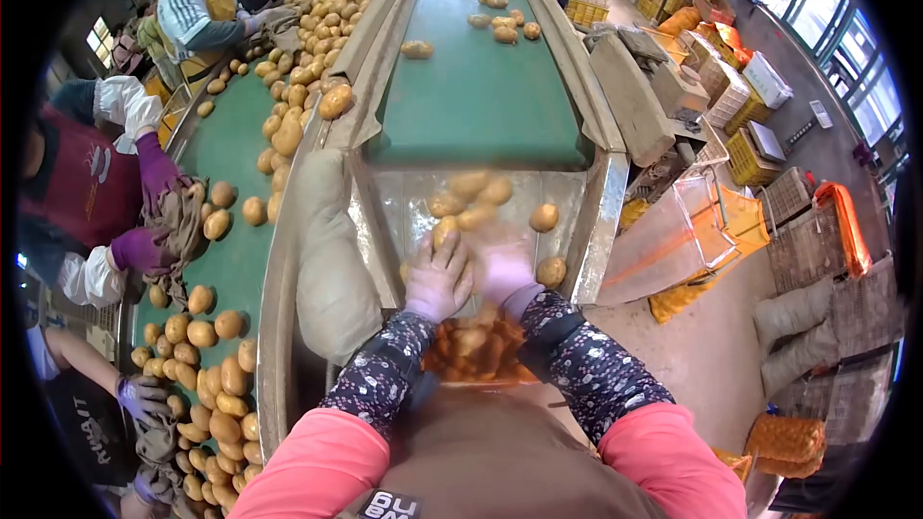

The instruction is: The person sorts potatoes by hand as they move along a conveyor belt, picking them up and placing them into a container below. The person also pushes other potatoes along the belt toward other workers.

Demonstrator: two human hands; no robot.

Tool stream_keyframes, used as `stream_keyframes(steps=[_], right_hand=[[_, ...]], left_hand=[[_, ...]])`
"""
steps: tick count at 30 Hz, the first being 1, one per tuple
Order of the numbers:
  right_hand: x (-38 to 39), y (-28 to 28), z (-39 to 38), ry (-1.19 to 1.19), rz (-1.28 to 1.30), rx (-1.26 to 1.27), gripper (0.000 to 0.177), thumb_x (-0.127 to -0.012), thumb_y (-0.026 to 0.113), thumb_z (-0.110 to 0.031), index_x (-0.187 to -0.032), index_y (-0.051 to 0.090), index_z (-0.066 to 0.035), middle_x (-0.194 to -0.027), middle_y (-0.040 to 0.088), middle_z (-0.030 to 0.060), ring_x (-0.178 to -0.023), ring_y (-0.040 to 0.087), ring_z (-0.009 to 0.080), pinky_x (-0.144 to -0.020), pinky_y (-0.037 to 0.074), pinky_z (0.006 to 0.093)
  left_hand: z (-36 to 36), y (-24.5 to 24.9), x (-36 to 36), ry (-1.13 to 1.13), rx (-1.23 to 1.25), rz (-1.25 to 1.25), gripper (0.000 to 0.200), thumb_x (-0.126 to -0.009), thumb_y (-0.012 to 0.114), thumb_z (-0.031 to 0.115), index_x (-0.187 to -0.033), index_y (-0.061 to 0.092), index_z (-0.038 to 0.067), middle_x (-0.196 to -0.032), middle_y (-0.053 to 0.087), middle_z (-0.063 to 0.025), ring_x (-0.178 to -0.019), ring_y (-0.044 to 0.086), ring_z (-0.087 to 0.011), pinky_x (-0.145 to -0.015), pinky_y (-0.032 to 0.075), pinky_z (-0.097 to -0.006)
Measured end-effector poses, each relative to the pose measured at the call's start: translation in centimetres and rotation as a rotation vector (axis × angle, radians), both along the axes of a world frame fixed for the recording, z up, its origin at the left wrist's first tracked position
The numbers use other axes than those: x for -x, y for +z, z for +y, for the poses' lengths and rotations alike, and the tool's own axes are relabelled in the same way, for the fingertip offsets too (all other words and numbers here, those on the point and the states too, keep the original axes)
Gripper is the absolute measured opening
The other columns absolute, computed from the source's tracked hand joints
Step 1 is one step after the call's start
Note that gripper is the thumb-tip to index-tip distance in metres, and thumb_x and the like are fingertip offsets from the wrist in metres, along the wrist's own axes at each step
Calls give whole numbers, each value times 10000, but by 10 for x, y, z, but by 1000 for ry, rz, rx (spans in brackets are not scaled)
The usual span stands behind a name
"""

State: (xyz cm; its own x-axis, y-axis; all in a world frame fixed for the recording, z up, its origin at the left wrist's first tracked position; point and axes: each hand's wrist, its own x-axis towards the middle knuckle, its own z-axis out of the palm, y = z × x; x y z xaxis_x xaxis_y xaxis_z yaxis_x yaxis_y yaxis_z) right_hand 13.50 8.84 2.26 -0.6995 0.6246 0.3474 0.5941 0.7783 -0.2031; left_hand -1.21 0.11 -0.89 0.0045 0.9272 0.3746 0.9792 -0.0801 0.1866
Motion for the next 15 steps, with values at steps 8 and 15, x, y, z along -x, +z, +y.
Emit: stream_keyframes(steps=[8,15], right_hand=[[21,9,13,-124,-221,483,315,-811,618,-148,-1118,659,-90,-988,695,162,-946,671,345,-871,510,442],[2,-60,15,-315,657,915,390,-912,621,-295,-1224,592,-64,-1166,668,125,-1063,644,285,-900,514,401]], left_hand=[[-2,10,-1,-86,-6,-11,533,-789,672,334,-1259,621,87,-1399,509,-162,-1286,414,-442,-1043,412,-547],[0,3,-1,-91,-22,-9,537,-828,660,369,-1263,616,59,-1411,498,-158,-1282,438,-430,-1014,444,-527]])
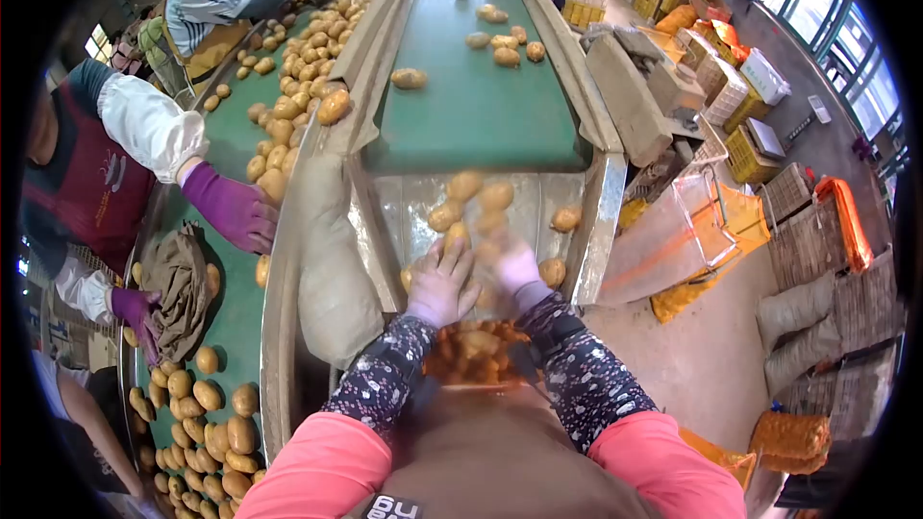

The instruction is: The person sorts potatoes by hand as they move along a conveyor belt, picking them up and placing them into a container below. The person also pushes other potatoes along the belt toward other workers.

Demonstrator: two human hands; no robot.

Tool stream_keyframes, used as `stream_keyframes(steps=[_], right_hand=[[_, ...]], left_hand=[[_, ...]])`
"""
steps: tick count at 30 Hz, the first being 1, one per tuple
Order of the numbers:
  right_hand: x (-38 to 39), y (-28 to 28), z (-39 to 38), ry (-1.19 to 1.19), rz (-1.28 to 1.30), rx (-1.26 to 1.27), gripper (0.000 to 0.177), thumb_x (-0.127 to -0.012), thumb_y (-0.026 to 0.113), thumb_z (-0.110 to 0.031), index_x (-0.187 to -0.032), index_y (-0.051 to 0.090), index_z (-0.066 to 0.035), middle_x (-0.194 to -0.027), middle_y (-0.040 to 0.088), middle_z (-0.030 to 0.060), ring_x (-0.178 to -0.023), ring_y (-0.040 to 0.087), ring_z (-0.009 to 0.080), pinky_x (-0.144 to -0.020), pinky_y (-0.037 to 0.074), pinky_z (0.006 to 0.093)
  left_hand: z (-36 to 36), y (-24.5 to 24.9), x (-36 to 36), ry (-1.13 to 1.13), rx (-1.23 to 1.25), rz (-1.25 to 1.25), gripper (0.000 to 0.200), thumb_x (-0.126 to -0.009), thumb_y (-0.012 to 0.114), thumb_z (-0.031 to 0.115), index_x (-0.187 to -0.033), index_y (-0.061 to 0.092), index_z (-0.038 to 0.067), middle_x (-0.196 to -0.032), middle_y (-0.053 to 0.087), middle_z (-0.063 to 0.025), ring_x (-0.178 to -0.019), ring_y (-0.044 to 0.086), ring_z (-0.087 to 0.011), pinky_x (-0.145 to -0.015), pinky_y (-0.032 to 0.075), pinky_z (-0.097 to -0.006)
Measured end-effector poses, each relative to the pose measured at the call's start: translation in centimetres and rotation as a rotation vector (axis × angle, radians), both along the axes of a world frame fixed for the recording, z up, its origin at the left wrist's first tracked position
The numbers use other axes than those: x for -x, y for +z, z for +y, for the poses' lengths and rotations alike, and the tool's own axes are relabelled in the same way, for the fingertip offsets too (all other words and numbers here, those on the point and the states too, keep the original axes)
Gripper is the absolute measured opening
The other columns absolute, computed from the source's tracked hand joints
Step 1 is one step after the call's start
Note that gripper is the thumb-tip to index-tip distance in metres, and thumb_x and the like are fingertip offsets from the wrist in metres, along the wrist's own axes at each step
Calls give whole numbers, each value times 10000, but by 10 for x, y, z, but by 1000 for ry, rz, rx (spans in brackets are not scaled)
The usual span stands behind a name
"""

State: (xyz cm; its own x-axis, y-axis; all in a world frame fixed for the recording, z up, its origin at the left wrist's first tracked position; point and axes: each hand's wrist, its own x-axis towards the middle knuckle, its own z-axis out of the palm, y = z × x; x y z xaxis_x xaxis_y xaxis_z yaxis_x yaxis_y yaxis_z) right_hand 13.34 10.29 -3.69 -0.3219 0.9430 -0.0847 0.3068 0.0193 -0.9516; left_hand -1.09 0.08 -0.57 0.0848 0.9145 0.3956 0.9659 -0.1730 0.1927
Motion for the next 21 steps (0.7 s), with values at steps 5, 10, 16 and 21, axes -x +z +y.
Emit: stream_keyframes(steps=[5,10,16,21], right_hand=[[-11,85,-15,-34,878,856,406,-994,461,-368,-1251,575,-76,-1075,657,119,-824,610,198,-752,516,320],[-18,90,-17,180,971,989,450,-1015,440,-442,-1180,592,-52,-902,652,113,-667,569,166,-622,480,253],[-23,75,-25,139,961,1084,500,-1010,447,-490,-1154,618,-43,-845,629,84,-665,557,146,-616,469,234],[-41,86,-40,237,854,1004,373,-962,601,-355,-1193,611,-62,-996,624,43,-884,592,142,-804,510,285]], left_hand=[[-2,9,-1,-187,33,92,451,-849,639,391,-1195,658,100,-1364,531,-109,-1302,421,-412,-1020,428,-543],[2,-4,-4,-560,132,277,426,-834,641,520,-1061,697,164,-1222,587,-60,-1308,415,-321,-1116,313,-523],[10,8,-5,-582,346,243,385,-911,549,495,-1151,694,232,-1328,583,-8,-1360,403,-300,-1217,156,-501],[10,25,-9,-566,388,222,251,-901,564,477,-1038,728,346,-1264,627,26,-1362,411,-257,-1206,209,-492]])
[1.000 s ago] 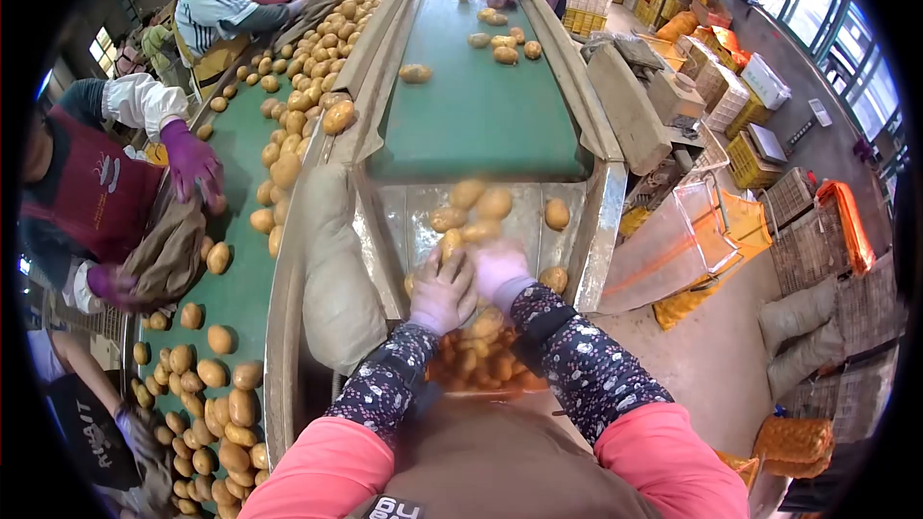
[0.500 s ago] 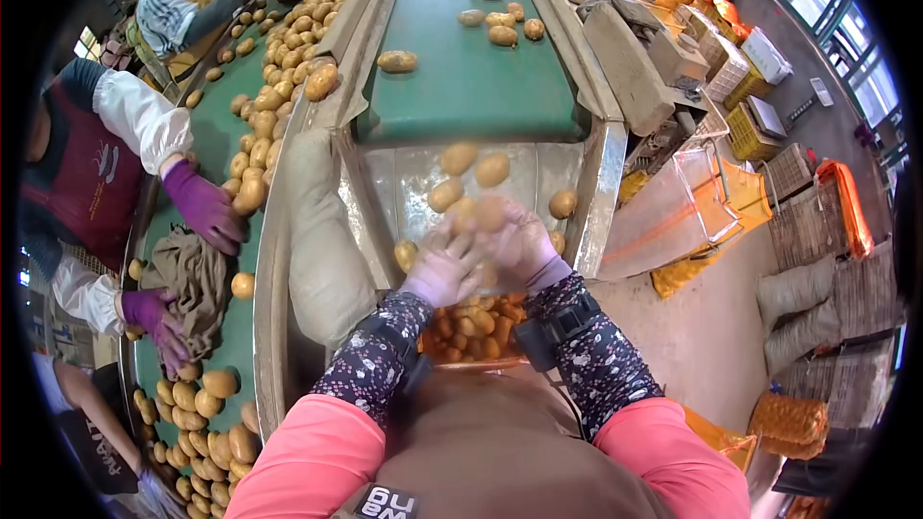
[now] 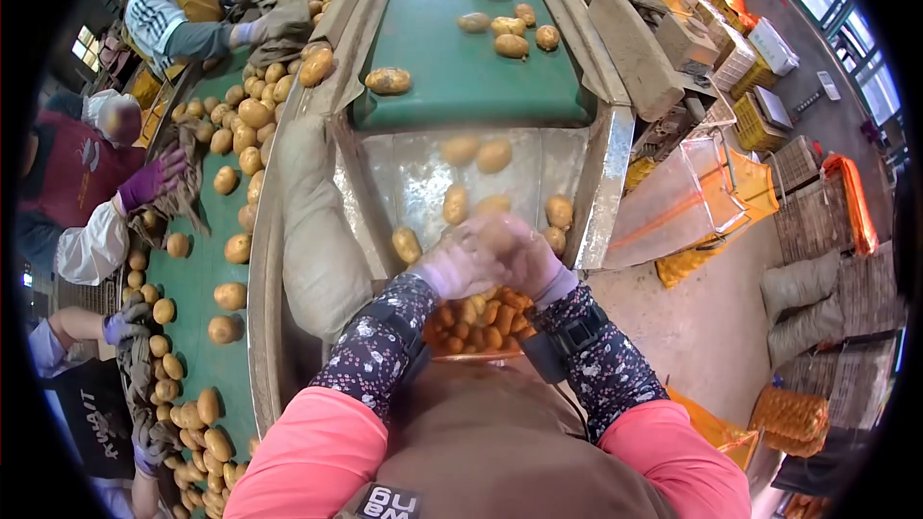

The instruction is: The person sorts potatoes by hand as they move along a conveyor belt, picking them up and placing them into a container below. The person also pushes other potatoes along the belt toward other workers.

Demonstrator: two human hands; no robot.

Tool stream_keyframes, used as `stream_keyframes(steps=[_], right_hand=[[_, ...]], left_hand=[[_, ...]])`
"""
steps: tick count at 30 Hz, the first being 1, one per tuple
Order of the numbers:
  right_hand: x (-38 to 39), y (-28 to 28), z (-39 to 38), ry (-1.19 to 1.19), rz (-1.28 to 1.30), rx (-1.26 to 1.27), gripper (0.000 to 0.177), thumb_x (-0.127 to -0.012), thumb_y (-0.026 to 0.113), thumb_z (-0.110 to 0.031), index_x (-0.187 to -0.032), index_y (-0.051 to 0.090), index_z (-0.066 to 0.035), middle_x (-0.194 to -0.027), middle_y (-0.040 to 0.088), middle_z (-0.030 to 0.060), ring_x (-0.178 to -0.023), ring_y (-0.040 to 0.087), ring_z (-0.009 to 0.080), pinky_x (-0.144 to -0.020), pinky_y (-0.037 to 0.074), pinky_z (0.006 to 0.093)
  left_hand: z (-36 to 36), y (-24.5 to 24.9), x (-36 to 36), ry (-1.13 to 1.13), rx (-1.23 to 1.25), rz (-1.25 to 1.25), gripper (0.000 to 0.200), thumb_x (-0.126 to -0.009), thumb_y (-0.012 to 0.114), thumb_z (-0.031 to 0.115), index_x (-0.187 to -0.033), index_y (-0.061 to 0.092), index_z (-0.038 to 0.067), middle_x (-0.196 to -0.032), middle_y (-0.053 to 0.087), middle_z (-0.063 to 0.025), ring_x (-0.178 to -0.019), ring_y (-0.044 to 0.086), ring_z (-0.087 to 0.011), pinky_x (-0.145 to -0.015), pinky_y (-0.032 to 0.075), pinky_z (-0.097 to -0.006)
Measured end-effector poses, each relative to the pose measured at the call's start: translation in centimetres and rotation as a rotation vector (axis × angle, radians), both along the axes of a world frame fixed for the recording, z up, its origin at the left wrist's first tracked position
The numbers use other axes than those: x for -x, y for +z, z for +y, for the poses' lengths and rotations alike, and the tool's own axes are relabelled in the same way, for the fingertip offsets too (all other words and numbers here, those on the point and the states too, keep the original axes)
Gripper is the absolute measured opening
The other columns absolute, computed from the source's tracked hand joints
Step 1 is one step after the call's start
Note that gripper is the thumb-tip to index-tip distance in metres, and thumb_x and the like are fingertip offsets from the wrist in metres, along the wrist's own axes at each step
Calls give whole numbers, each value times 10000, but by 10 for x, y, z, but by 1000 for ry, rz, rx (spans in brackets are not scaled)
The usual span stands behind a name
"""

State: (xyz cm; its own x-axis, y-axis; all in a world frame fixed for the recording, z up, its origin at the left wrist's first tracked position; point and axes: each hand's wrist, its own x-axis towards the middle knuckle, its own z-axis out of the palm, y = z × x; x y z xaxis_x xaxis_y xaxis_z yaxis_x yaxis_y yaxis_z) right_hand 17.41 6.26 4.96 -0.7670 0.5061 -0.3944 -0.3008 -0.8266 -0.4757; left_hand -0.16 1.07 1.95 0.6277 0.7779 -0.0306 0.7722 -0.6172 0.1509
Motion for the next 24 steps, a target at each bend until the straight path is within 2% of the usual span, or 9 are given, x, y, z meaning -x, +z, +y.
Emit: stream_keyframes(steps=[6,8,11,13,16,17,19,22,24], right_hand=[[-1,-19,-17,-29,56,-536,473,-790,686,85,-1227,579,-59,-1227,578,53,-1168,551,167,-1014,448,308],[0,-20,-19,-37,-1,-344,477,-803,703,45,-1251,571,-54,-1251,569,63,-1170,550,171,-1018,446,311],[-1,-20,-10,57,308,162,499,-800,740,-5,-1267,570,-49,-1283,555,78,-1189,542,187,-1029,439,312],[-3,-21,-9,69,283,-1,505,-785,766,-26,-1255,584,-49,-1279,556,85,-1184,542,200,-1023,440,312],[-3,-21,-20,-31,-114,-496,481,-754,793,-32,-1202,617,-45,-1214,581,87,-1140,551,213,-983,454,311],[-3,-16,-20,-49,-102,-270,466,-744,797,-27,-1177,627,-42,-1175,593,86,-1121,555,214,-965,458,310],[1,-16,-22,-96,-75,-252,441,-724,803,-11,-1133,640,-35,-1112,606,78,-1094,559,207,-944,461,306],[4,-28,-24,-125,8,-531,384,-725,790,-2,-1081,651,-34,-1028,610,53,-1038,575,173,-899,470,292],[-3,-25,-23,-38,76,-347,308,-771,756,-38,-1062,656,-46,-962,612,33,-949,597,140,-821,492,271]], left_hand=[[2,-13,2,29,-212,-271,360,-892,582,517,-990,747,213,-1095,698,37,-1325,453,-303,-1196,235,-519],[2,-12,3,65,-145,-429,270,-861,625,464,-975,746,251,-1110,685,25,-1326,458,-290,-1178,264,-500],[4,22,-1,109,169,-617,187,-801,716,370,-973,734,300,-1202,640,-18,-1315,475,-277,-1133,332,-456],[5,25,-1,82,112,-592,239,-803,724,374,-1006,730,250,-1215,631,-41,-1313,477,-290,-1126,341,-436],[4,10,2,54,-59,-481,324,-846,682,433,-1056,735,192,-1279,607,-75,-1321,472,-297,-1142,333,-418],[2,5,3,53,-88,-440,359,-862,661,459,-1069,739,176,-1305,597,-84,-1328,468,-295,-1151,325,-414],[1,8,1,83,-22,-366,439,-886,616,517,-1081,751,148,-1358,576,-95,-1349,454,-283,-1175,301,-414],[0,-10,2,246,131,-394,666,-743,753,431,-1339,567,198,-1490,457,-71,-1432,345,-282,-1211,243,-428],[-3,-9,2,217,77,-297,581,-819,658,491,-1310,615,184,-1510,442,-64,-1453,315,-257,-1228,202,-427]])
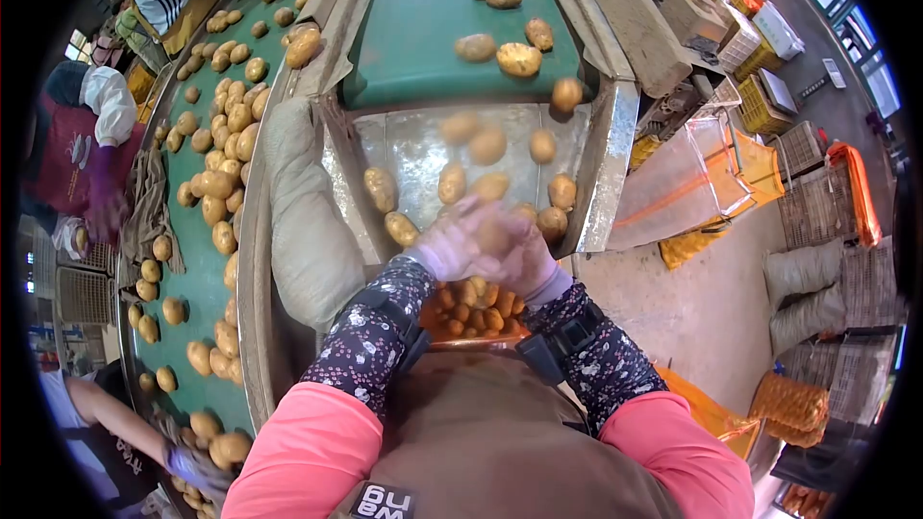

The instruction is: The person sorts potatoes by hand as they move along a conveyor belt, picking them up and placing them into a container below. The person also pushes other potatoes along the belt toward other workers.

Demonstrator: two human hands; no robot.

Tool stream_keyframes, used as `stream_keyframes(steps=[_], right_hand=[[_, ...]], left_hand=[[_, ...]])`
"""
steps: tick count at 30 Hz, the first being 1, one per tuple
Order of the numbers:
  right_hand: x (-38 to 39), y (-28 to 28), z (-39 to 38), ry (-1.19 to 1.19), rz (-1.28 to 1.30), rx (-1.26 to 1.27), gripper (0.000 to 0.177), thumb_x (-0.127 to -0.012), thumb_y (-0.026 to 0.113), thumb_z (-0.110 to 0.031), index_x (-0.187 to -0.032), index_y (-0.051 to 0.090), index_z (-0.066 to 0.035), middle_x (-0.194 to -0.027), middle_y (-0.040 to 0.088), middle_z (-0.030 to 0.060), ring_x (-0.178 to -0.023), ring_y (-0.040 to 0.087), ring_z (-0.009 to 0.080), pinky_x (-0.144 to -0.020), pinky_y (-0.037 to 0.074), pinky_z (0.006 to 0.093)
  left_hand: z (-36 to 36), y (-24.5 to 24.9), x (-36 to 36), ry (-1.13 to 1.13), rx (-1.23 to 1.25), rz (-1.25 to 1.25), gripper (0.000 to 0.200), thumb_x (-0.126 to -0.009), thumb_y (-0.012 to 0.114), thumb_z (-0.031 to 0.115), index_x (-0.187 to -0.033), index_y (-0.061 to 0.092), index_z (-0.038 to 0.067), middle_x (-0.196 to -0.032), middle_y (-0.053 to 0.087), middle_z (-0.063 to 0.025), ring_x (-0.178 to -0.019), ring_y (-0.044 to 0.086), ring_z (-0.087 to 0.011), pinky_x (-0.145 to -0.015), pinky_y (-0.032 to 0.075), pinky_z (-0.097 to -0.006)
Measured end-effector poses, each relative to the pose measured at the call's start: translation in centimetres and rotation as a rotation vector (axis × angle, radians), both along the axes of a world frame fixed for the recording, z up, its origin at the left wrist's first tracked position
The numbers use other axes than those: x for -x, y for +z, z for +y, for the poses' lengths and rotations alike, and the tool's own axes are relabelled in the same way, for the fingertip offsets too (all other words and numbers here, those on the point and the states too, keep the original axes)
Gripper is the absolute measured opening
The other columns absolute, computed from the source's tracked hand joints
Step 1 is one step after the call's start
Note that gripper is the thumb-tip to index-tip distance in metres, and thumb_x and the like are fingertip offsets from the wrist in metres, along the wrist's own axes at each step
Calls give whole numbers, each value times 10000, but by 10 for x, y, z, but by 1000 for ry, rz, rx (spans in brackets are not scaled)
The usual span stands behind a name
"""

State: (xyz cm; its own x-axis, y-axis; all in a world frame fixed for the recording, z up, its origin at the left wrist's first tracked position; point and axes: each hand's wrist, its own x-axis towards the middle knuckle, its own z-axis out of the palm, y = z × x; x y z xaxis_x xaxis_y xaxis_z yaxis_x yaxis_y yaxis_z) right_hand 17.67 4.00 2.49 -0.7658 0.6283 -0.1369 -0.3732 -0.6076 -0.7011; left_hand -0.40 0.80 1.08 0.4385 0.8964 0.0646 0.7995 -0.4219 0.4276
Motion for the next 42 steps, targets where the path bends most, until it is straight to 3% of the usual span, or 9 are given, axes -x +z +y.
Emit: stream_keyframes(steps=[4,6,9,18,24,30,34,37,42], right_hand=[[-6,1,-4,381,-183,-29,200,-874,681,-151,-1053,653,-66,-836,612,8,-732,595,87,-632,496,234],[2,-16,-14,699,-371,-45,206,-921,652,-224,-1058,642,-69,-784,606,2,-639,574,82,-536,474,220],[6,-104,-79,682,-213,-60,224,-913,678,-227,-1073,653,-73,-946,655,59,-835,608,182,-740,497,290],[90,-191,-145,775,-414,-128,179,-913,654,-150,-1061,659,-49,-956,665,61,-842,627,165,-735,525,299],[100,-183,-131,774,-440,-238,156,-914,639,-99,-1053,662,-33,-962,671,62,-848,639,153,-731,544,304],[44,-74,-40,858,-603,-400,164,-905,643,-46,-1060,668,1,-992,691,79,-799,672,153,-696,576,300],[-2,-27,-3,506,-397,-286,206,-920,645,-196,-1044,687,-38,-879,694,64,-742,643,123,-650,537,273],[-9,-6,49,-34,-765,-1014,264,-918,652,-157,-1139,653,-10,-985,704,86,-875,655,145,-776,540,293],[1,59,116,-326,-1028,-961,435,-866,674,-184,-1246,598,15,-1153,662,169,-1006,645,270,-910,511,351]], left_hand=[[9,-4,3,-252,-103,244,570,-887,575,513,-1348,582,178,-1523,424,-49,-1478,268,-243,-1237,150,-476],[11,-25,5,-259,-269,226,546,-855,627,464,-1337,573,213,-1491,460,-45,-1452,316,-265,-1188,247,-507],[9,-27,6,-272,-354,225,527,-854,630,443,-1322,576,208,-1478,471,-34,-1461,302,-270,-1203,205,-521],[12,-21,4,-273,-337,173,518,-853,637,423,-1311,584,187,-1406,533,-21,-1423,360,-258,-1200,223,-528],[12,-19,3,-264,-346,172,523,-839,652,412,-1301,593,173,-1393,544,-27,-1412,374,-258,-1195,239,-529],[14,-20,4,-280,-345,189,503,-843,636,408,-1302,597,207,-1439,519,-30,-1425,364,-259,-1179,274,-520],[15,-23,4,-284,-466,363,480,-852,615,436,-1283,616,223,-1462,503,-27,-1424,366,-257,-1165,296,-522],[12,-22,4,-257,-329,147,441,-856,636,437,-1251,635,240,-1453,506,-29,-1408,383,-258,-1154,310,-531],[12,-19,3,-237,-359,190,419,-875,635,433,-1255,625,257,-1440,514,-22,-1400,387,-261,-1147,325,-536]])
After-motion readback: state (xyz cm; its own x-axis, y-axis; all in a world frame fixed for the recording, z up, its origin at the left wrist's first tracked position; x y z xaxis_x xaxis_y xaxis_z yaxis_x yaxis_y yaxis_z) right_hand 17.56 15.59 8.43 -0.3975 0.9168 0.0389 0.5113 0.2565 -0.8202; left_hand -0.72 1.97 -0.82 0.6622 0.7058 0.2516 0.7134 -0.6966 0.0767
